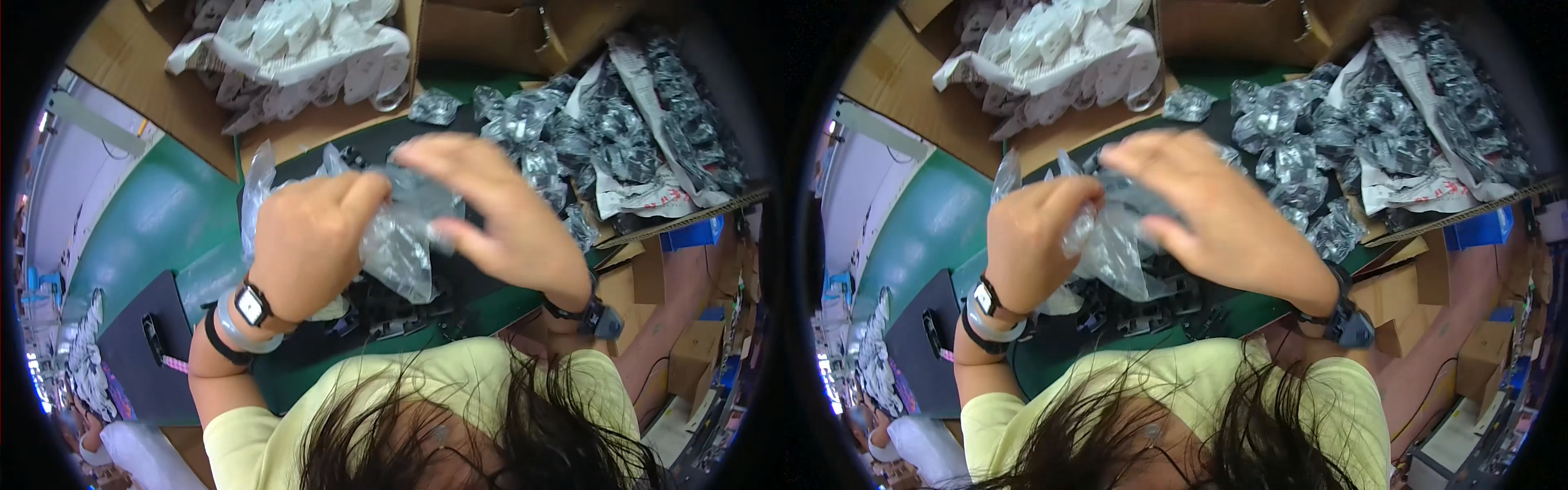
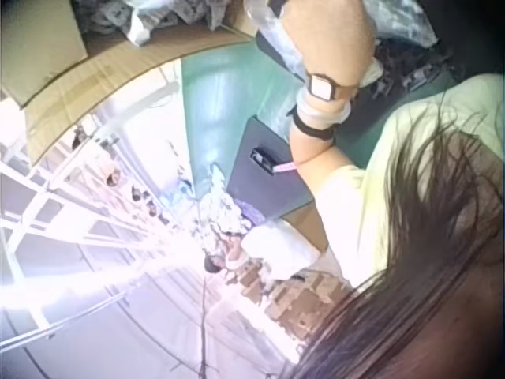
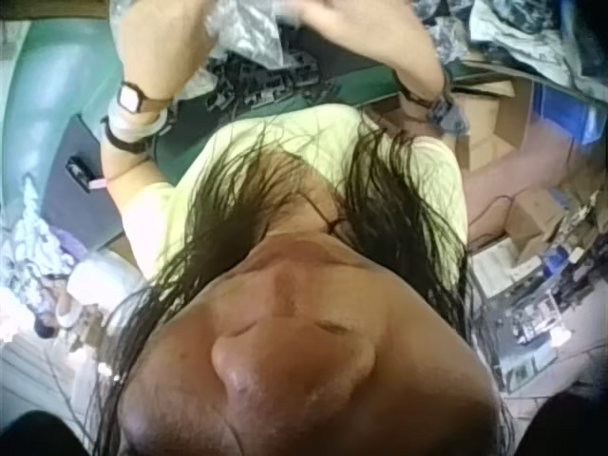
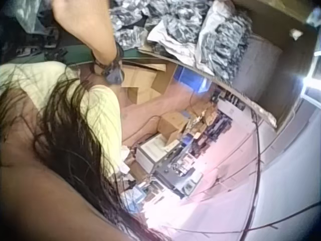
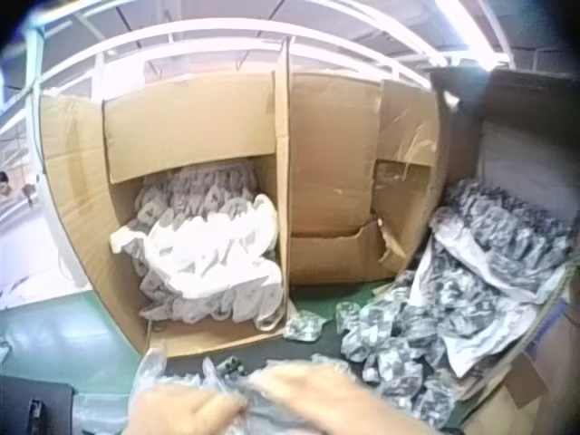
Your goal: Assembling plastic housing components and internal parts at a factory workstation.
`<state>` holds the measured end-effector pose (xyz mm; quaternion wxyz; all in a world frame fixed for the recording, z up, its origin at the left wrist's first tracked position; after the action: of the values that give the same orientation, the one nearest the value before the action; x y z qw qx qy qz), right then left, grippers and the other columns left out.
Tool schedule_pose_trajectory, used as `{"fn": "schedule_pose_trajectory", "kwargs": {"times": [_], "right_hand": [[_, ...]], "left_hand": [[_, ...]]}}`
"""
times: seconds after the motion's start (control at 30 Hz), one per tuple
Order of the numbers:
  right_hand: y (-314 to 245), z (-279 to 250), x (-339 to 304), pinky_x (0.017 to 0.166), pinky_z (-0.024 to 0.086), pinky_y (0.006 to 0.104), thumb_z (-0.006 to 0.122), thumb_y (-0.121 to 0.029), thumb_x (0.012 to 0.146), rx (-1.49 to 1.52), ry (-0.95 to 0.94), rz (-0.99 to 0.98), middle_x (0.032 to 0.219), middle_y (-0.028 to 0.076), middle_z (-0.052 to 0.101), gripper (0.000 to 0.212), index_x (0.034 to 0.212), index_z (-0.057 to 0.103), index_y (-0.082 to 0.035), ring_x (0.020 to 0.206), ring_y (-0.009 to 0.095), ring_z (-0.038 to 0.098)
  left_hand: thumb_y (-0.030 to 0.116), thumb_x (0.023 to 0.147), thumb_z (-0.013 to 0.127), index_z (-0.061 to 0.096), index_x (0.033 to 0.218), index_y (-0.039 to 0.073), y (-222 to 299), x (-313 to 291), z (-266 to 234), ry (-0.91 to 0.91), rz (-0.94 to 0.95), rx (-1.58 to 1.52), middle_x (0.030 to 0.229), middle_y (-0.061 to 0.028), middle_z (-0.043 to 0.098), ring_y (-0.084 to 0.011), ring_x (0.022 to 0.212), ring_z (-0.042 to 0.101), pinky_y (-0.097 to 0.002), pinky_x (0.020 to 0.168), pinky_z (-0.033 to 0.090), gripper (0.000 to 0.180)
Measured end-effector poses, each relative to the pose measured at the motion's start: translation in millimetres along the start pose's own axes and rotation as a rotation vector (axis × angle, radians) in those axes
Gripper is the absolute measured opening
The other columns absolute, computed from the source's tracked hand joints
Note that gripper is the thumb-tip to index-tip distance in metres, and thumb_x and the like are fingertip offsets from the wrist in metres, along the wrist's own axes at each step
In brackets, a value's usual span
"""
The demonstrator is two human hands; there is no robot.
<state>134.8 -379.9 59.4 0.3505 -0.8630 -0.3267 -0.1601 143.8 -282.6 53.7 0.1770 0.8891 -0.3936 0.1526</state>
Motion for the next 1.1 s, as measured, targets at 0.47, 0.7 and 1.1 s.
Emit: {"fn": "schedule_pose_trajectory", "kwargs": {"times": [0.47, 0.7, 1.1], "right_hand": [[14, 0, 14, 0.064, 0.048, 0.021, 0.064, -0.011, 0.085, 1.103, 0.225, 0.18, 0.09, 0.009, 0.065, 0.016, 0.094, 0.063, 0.003, 0.072, 0.01, 0.059], [45, 20, 2, 0.055, 0.044, 0.019, 0.063, -0.001, 0.081, 0.962, 0.085, 0.423, 0.083, 0.001, 0.065, 0.012, 0.092, 0.068, -0.001, 0.062, 0.005, 0.053], [24, 21, 8, 0.065, 0.045, 0.0249, 0.06, 0.007, 0.072, 0.416, 0.042, 0.189, 0.08, 0.007, 0.061, 0.013, 0.082, 0.065, 0.001, 0.073, 0.015, 0.058]], "left_hand": [[0.009, 0.075, 0.072, 0.062, 0.1, 0.001, -13, 0, -28, 0.1, -0.166, -0.557, 0.083, -0.0106, 0.065, -0.0145, 0.072, 0.062, -0.0256, 0.069, 0.048, 0.028], [0.004, 0.072, 0.069, 0.067, 0.085, 0.0, -34, -10, -16, 0.014, -0.234, -0.519, 0.077, -0.0118, 0.067, -0.0249, 0.067, 0.064, -0.0281, 0.065, 0.049, 0.014], [0.001, 0.067, 0.068, 0.062, 0.08, 0.005, -19, -23, -38, 0.191, -0.141, -0.252, 0.071, -0.011, 0.062, -0.029, 0.066, 0.062, -0.0326, 0.059, 0.048, 0.014]]}}
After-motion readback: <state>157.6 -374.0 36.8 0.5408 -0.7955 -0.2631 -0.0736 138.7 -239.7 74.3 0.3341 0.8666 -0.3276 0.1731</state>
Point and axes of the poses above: each hand's wrist, its own x-axis towards the middle knuckle, its own z-axis out of the palm, y = z × x, the point moved 10 cm from there along x, towards the middle knuckle
